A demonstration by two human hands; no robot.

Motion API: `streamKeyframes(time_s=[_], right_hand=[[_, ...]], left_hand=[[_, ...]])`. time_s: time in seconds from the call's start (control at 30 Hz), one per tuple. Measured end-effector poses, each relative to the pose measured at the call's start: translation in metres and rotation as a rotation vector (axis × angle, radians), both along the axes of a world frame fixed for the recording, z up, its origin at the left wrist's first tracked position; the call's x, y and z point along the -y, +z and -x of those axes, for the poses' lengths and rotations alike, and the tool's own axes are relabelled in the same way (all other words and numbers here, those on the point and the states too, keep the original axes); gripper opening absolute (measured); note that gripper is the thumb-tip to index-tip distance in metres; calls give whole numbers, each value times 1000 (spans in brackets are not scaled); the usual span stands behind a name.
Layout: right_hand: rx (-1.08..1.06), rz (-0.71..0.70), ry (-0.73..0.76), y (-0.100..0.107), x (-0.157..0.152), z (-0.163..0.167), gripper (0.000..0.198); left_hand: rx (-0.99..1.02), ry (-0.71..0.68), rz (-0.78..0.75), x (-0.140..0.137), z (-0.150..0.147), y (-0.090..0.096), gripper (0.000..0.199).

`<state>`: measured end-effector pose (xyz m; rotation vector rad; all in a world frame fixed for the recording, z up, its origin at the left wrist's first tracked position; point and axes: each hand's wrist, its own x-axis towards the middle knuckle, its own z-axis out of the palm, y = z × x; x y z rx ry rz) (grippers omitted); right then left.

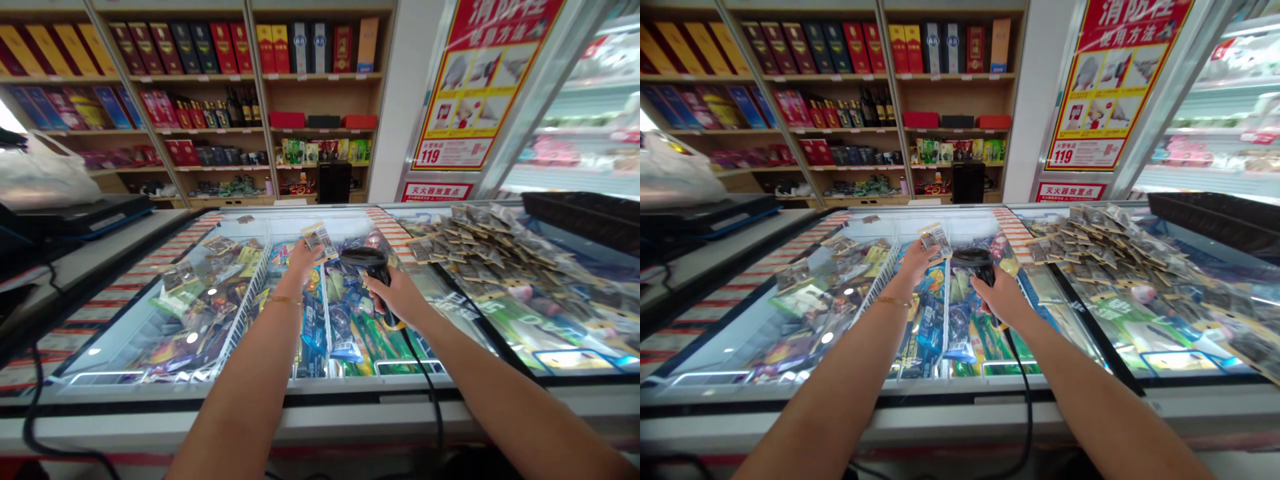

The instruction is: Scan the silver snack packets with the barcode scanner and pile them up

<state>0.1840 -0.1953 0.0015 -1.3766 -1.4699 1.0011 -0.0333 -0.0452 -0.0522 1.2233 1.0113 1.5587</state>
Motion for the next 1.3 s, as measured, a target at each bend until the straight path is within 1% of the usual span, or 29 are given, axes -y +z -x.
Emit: streamKeyframes(time_s=[0.1,0.2,0.37,0.63,0.8,0.9,1.03,1.17,1.3], right_hand=[[14,-14,-7,2,2,1,18],[20,-20,-11,5,6,3,17],[62,-33,-9,7,8,4,20],[86,-43,0,8,9,2,21],[74,-35,-14,9,9,3,20],[49,-27,-21,10,9,3,19],[11,-22,-24,13,11,4,18],[-8,-11,-14,11,7,2,15],[-150,1,-20,7,-4,-7,14]], left_hand=[[31,-34,0,1,-1,1,50],[57,-14,10,2,-1,2,52],[23,5,-18,2,-2,2,47],[-9,22,4,2,-2,3,48],[-4,13,-5,1,-1,1,44],[2,23,5,2,-2,2,46],[23,3,35,2,-2,5,52],[5,-2,57,5,-1,8,49],[-48,25,125,11,1,14,46]])
